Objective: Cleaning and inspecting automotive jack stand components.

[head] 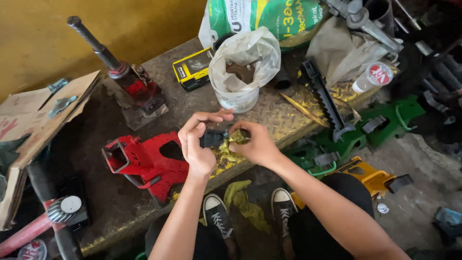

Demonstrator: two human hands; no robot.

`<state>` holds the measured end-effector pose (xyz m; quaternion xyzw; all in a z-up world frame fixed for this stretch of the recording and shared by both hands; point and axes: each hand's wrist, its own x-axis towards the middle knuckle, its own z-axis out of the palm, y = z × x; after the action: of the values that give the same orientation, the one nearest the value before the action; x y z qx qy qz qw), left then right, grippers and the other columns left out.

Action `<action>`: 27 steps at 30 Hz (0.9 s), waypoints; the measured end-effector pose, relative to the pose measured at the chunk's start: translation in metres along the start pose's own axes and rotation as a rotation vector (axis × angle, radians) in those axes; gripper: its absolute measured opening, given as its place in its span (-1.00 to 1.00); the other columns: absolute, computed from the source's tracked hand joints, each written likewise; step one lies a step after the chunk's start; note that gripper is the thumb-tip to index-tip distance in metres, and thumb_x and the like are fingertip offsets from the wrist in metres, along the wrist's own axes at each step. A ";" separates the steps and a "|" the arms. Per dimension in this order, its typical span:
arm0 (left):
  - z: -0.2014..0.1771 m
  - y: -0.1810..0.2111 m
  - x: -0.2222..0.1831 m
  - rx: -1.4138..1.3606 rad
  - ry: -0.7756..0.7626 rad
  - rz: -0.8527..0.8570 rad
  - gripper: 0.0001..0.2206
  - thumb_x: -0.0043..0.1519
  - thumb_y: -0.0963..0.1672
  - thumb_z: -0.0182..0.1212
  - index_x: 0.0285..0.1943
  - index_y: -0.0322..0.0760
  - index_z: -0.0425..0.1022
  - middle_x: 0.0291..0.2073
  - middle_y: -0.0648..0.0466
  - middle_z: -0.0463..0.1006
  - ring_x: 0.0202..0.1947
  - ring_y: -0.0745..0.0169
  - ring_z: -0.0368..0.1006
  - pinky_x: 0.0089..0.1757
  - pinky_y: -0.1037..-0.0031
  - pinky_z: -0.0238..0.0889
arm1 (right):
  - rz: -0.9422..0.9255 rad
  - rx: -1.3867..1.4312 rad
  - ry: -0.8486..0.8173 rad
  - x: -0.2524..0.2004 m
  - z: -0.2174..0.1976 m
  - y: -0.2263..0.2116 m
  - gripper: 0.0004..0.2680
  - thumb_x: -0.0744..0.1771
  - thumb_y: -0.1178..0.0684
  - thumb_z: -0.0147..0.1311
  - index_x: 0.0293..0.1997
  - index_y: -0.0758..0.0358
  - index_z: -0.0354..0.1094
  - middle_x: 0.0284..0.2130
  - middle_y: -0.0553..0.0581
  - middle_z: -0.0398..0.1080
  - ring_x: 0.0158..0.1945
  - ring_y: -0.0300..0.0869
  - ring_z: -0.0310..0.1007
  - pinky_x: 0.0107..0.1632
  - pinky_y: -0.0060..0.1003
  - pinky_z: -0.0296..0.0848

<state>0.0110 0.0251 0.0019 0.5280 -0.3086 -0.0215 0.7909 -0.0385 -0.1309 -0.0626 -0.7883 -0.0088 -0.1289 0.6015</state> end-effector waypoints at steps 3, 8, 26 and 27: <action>0.002 0.000 0.001 -0.002 -0.025 -0.017 -0.65 0.25 -0.11 -0.15 -0.12 -0.60 0.44 -0.08 -0.37 0.62 0.11 -0.26 0.54 0.24 0.07 0.32 | 0.115 0.191 -0.067 -0.005 -0.006 -0.019 -0.80 0.21 0.29 0.23 -0.11 0.32 0.47 -0.41 0.07 0.48 -0.41 -0.31 0.38 -0.35 -0.40 0.35; 0.002 0.004 0.003 -0.008 -0.065 -0.042 -0.65 0.25 -0.11 -0.15 -0.10 -0.59 0.45 -0.06 -0.36 0.62 0.14 -0.24 0.53 0.26 0.08 0.32 | -0.067 0.252 0.009 -0.013 -0.001 -0.024 -0.80 0.22 0.33 0.18 -0.10 0.37 0.45 -0.16 0.06 0.49 -0.38 -0.40 0.40 -0.40 -0.54 0.38; 0.011 0.004 0.005 0.098 -0.119 -0.033 -0.56 0.33 -0.04 -0.18 0.05 -0.59 0.44 0.00 -0.30 0.64 0.06 -0.08 0.58 0.16 0.23 0.40 | -0.641 -0.219 0.318 -0.023 0.009 -0.030 -0.71 0.18 0.40 0.23 -0.04 0.31 0.48 -0.07 0.19 0.49 -0.11 -0.09 0.59 -0.12 -0.28 0.59; 0.009 0.003 0.005 0.072 -0.115 -0.042 -0.56 0.33 -0.05 -0.18 0.06 -0.60 0.43 0.00 -0.32 0.63 0.06 -0.09 0.58 0.16 0.22 0.40 | -0.664 -0.140 0.290 -0.023 0.014 -0.019 -0.73 0.21 0.39 0.26 -0.05 0.27 0.46 -0.07 0.18 0.50 -0.13 -0.12 0.61 -0.15 -0.33 0.62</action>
<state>0.0091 0.0170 0.0090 0.5605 -0.3428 -0.0573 0.7517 -0.0615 -0.1092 -0.0533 -0.7553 -0.1698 -0.4278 0.4664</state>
